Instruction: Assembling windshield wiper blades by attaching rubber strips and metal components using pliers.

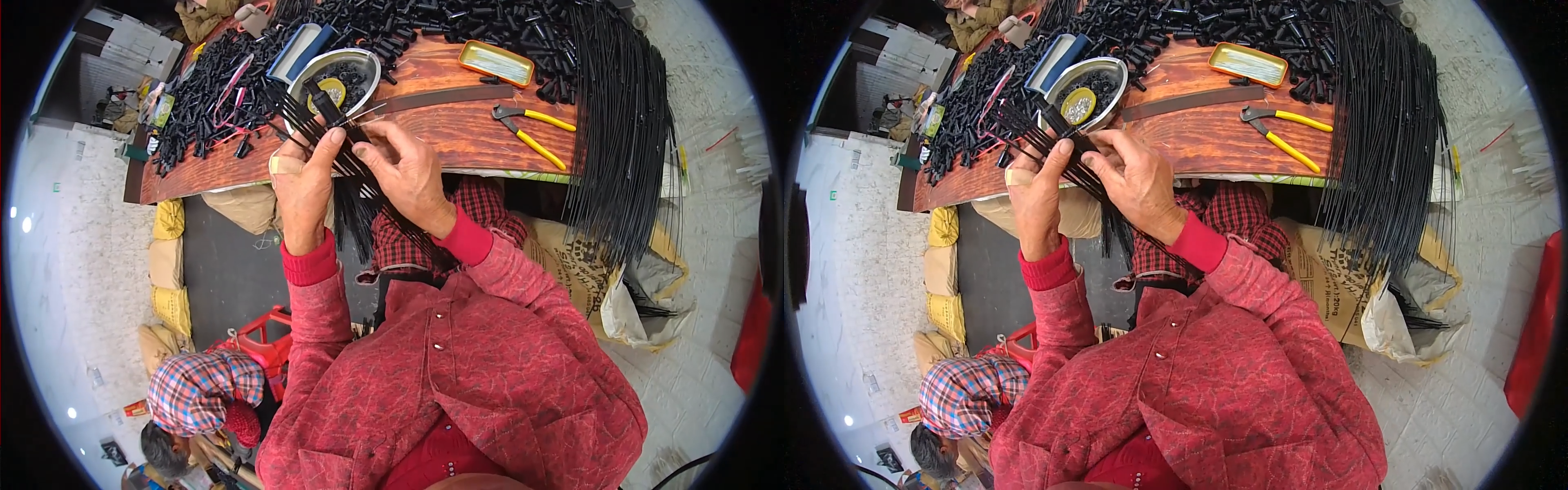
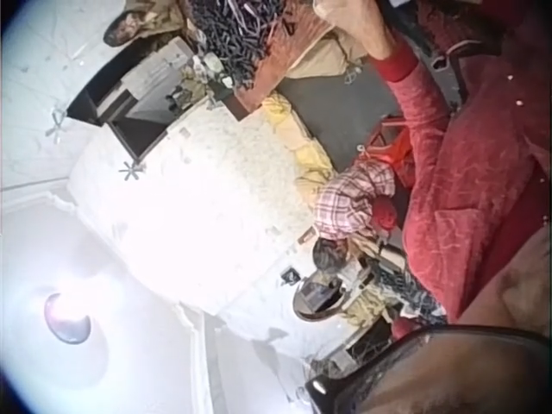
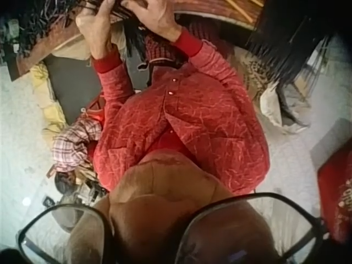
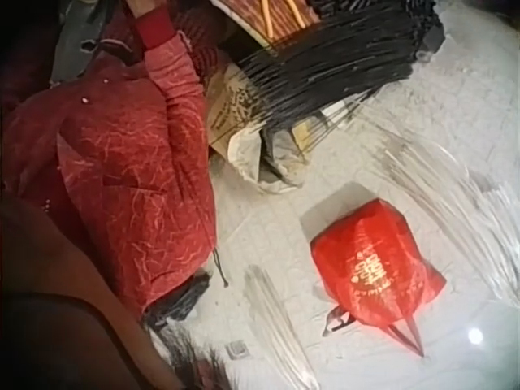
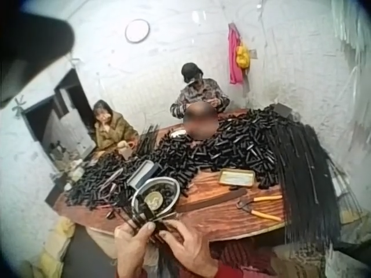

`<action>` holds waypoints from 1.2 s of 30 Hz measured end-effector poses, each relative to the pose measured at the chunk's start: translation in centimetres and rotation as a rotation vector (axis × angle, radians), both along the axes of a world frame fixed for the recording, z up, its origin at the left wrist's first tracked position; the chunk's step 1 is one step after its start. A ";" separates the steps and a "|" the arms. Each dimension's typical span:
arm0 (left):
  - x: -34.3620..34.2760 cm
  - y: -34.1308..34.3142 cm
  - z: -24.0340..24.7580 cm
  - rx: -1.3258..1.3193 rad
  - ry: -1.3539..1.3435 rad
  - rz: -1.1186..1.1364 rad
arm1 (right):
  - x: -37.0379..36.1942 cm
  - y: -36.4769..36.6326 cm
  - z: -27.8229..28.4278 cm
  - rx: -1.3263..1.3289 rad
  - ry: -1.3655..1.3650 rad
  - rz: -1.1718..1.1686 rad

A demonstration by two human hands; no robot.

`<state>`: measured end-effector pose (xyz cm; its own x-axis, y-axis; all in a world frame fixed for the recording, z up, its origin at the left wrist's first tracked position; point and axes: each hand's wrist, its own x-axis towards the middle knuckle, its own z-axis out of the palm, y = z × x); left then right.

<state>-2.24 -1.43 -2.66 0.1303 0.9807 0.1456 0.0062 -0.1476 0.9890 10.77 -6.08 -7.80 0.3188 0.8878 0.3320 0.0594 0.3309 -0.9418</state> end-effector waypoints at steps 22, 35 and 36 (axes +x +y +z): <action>-1.0 -0.5 -0.7 0.053 -0.084 -0.109 | 3.3 1.7 -0.9 -0.323 0.339 0.572; -0.2 0.0 -1.6 0.068 -0.111 -0.141 | 4.1 2.0 -1.2 -0.337 0.328 0.560; -0.2 0.2 -1.8 0.075 -0.087 -0.125 | 4.2 2.2 -1.3 -0.335 0.328 0.556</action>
<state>-2.48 -1.28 -4.45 0.2342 0.9437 0.2337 -0.1016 -0.2153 0.9712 14.95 -3.91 -9.10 -0.1731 0.9847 -0.0217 -0.3362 -0.0798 -0.9384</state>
